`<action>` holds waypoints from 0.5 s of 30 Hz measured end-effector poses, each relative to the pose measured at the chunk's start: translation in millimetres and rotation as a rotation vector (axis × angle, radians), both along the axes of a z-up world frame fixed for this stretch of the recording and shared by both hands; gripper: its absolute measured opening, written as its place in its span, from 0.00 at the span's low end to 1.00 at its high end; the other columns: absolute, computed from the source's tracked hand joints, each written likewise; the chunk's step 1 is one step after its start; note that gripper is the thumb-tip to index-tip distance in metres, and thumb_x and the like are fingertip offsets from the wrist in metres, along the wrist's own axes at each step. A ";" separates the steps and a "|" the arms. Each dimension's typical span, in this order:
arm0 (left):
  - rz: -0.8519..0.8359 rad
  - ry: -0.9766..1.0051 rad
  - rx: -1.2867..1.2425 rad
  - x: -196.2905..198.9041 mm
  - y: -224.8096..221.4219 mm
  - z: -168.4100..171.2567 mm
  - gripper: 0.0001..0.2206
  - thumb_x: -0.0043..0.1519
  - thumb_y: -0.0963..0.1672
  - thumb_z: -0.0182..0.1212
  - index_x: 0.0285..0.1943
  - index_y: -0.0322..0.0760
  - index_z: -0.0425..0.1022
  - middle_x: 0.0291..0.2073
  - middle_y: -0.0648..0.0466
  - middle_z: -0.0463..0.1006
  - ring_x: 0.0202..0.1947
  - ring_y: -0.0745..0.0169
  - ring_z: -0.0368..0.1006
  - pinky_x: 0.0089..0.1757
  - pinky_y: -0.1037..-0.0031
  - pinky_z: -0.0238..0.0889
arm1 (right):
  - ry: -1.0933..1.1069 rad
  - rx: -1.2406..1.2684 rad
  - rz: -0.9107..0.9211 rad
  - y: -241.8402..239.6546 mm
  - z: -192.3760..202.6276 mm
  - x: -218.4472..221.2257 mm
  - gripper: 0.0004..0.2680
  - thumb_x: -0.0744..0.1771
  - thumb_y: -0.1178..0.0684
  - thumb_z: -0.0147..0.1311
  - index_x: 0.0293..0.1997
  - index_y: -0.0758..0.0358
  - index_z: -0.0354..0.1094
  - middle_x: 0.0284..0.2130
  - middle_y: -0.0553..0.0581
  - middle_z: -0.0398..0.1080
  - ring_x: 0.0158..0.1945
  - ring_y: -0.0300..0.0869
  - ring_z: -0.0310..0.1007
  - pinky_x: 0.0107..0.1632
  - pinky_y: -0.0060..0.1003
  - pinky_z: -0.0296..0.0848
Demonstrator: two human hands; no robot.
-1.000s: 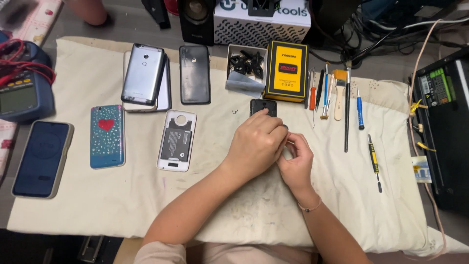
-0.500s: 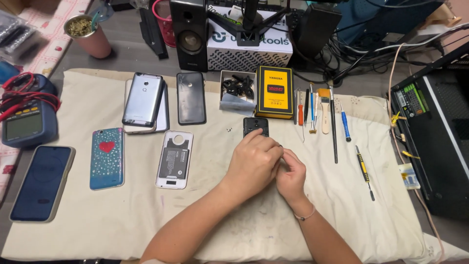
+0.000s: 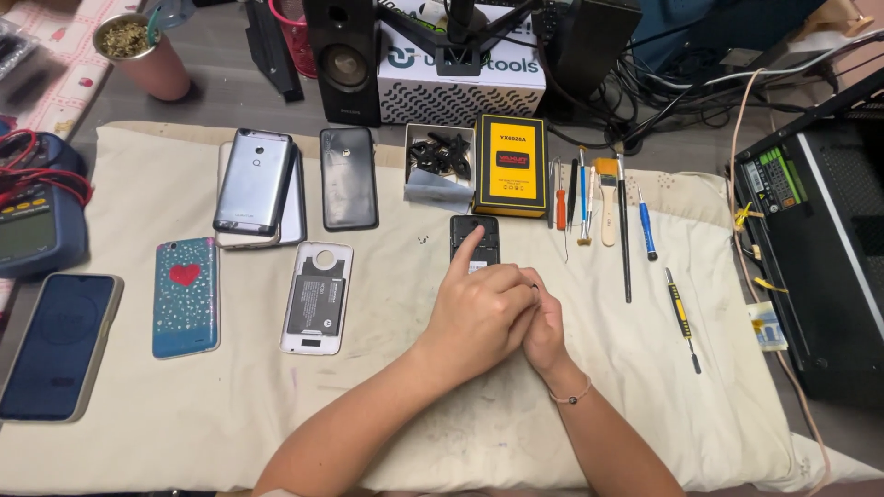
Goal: Disassembling a mobile phone by removing internal screws with a precision screwdriver.
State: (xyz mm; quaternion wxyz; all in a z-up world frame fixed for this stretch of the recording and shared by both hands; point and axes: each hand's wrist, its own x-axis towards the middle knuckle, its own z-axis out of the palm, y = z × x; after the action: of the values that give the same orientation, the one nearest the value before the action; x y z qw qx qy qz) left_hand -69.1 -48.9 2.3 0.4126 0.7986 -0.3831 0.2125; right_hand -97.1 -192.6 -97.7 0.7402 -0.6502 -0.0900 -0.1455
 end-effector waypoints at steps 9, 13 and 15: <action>0.025 0.029 0.025 9.5 5.8 -7.4 0.01 0.53 0.40 0.69 0.31 0.38 0.84 0.30 0.51 0.83 0.42 0.48 0.81 0.65 0.35 0.45 | 0.083 0.040 0.019 -20.6 -38.3 14.3 0.12 0.73 0.45 0.43 0.39 0.63 0.64 0.25 0.51 0.70 0.31 0.33 0.68 0.39 0.28 0.69; 0.075 0.007 0.058 16.0 10.3 -9.6 0.01 0.54 0.40 0.69 0.32 0.38 0.84 0.30 0.51 0.83 0.42 0.50 0.81 0.64 0.35 0.44 | -0.065 -0.269 -0.070 -12.1 -10.2 11.0 0.10 0.63 0.56 0.69 0.36 0.64 0.66 0.36 0.57 0.71 0.42 0.41 0.71 0.51 0.35 0.71; 0.027 0.044 0.035 14.2 8.0 -10.5 0.00 0.53 0.40 0.69 0.31 0.39 0.84 0.30 0.53 0.84 0.41 0.53 0.81 0.65 0.36 0.44 | -0.107 -0.630 -0.178 -9.2 12.2 7.7 0.09 0.64 0.54 0.67 0.30 0.61 0.66 0.25 0.55 0.67 0.31 0.45 0.71 0.39 0.37 0.71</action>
State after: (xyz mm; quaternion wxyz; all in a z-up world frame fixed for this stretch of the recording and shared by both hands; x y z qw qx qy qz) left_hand -54.9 -40.9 -8.3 0.4043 0.8152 -0.3668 0.1936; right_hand -89.4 -201.8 -85.5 0.4812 -0.8440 -0.1119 -0.2086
